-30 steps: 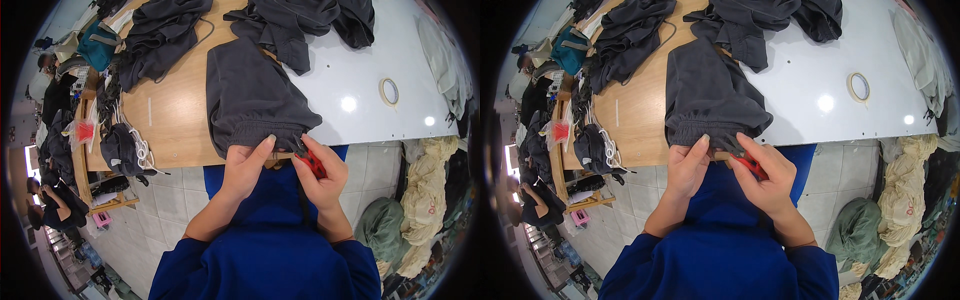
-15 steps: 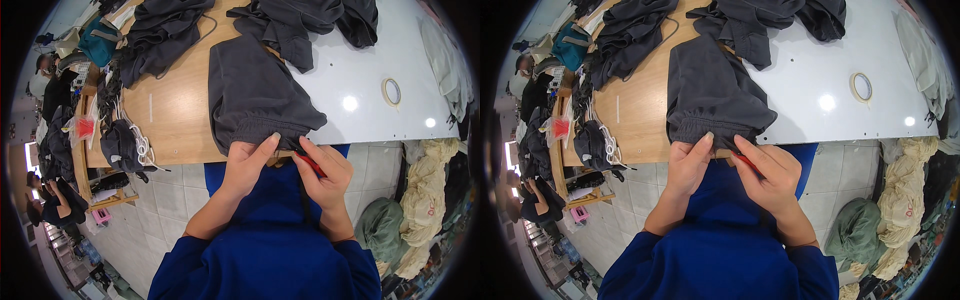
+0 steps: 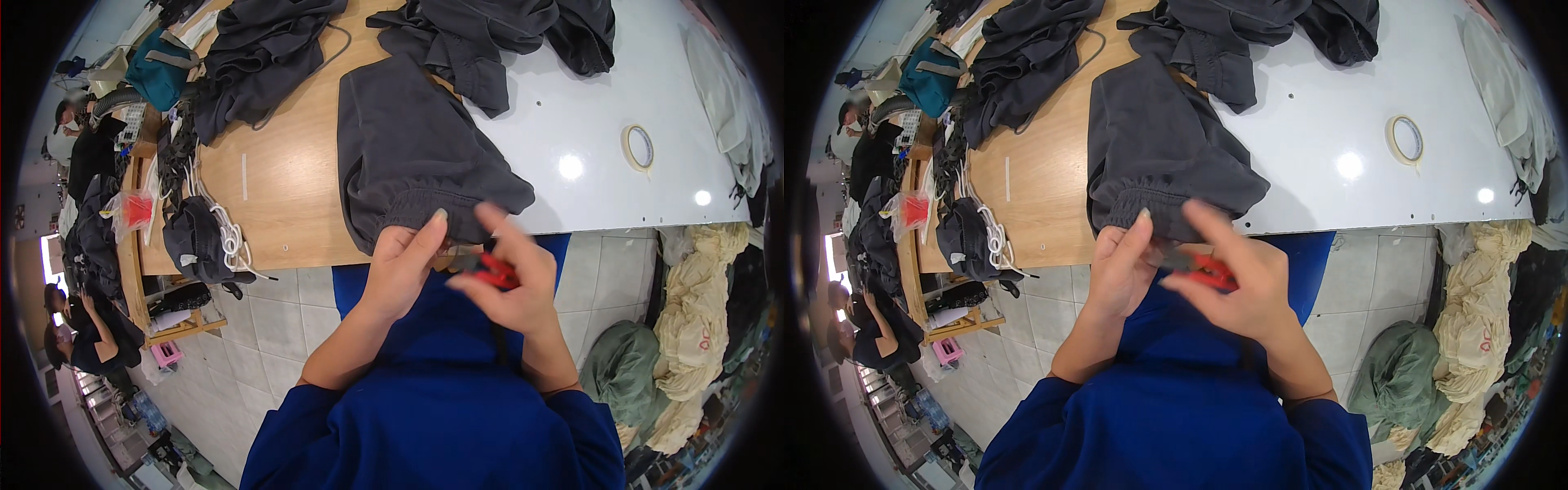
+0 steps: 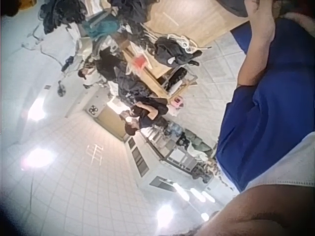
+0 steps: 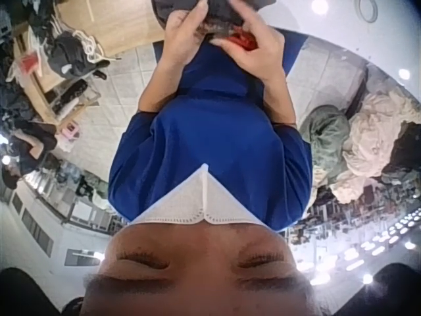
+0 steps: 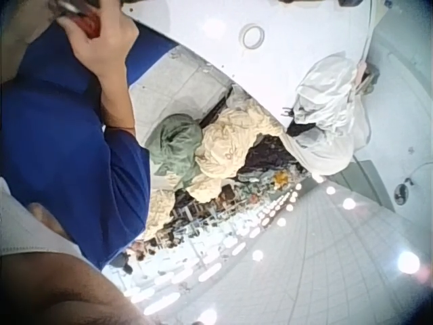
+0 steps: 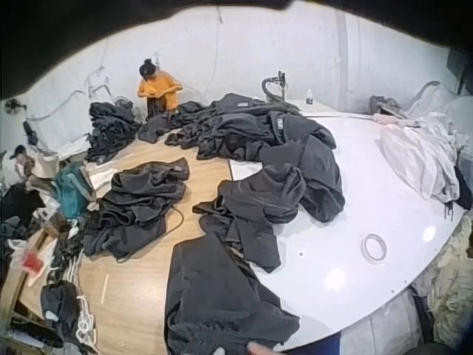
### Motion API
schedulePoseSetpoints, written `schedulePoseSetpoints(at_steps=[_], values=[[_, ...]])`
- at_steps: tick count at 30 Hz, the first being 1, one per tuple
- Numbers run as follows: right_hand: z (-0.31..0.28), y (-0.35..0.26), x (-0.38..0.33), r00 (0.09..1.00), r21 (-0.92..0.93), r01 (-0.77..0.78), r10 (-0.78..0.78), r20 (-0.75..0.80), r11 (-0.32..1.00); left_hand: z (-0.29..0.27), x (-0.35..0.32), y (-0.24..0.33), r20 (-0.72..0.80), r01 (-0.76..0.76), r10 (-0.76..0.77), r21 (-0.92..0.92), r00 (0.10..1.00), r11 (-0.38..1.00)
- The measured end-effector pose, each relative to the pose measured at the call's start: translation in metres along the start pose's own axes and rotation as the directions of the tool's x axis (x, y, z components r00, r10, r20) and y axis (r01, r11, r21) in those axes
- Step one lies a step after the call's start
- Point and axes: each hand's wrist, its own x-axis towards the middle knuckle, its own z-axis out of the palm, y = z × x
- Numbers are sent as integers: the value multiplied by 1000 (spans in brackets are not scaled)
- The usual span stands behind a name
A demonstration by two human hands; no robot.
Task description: Trim loose threads from the seams of finished grey textile garments using small snipping pliers.
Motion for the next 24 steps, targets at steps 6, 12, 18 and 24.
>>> schedulePoseSetpoints(at_steps=[6, 12, 18, 24], values=[[3, 13, -4, 959, -31, 269, -265, 99, 963, 15, 6, 7, -147, -60, 37, -153, 988, 986], [5, 39, 4, 980, -268, 198, -188, 63, 943, -21, -8, 12, -32, 13, 10, 633, 999, 774], [-15, 38, 17, 826, 219, -486, 363, 431, 846, -28, -5, 32, 326, -641, 584, 599, 743, 480], [-18, 41, 30, 732, 365, -648, 415, 540, 669, -33, 10, 25, 183, -60, -73, 632, 981, 773]])
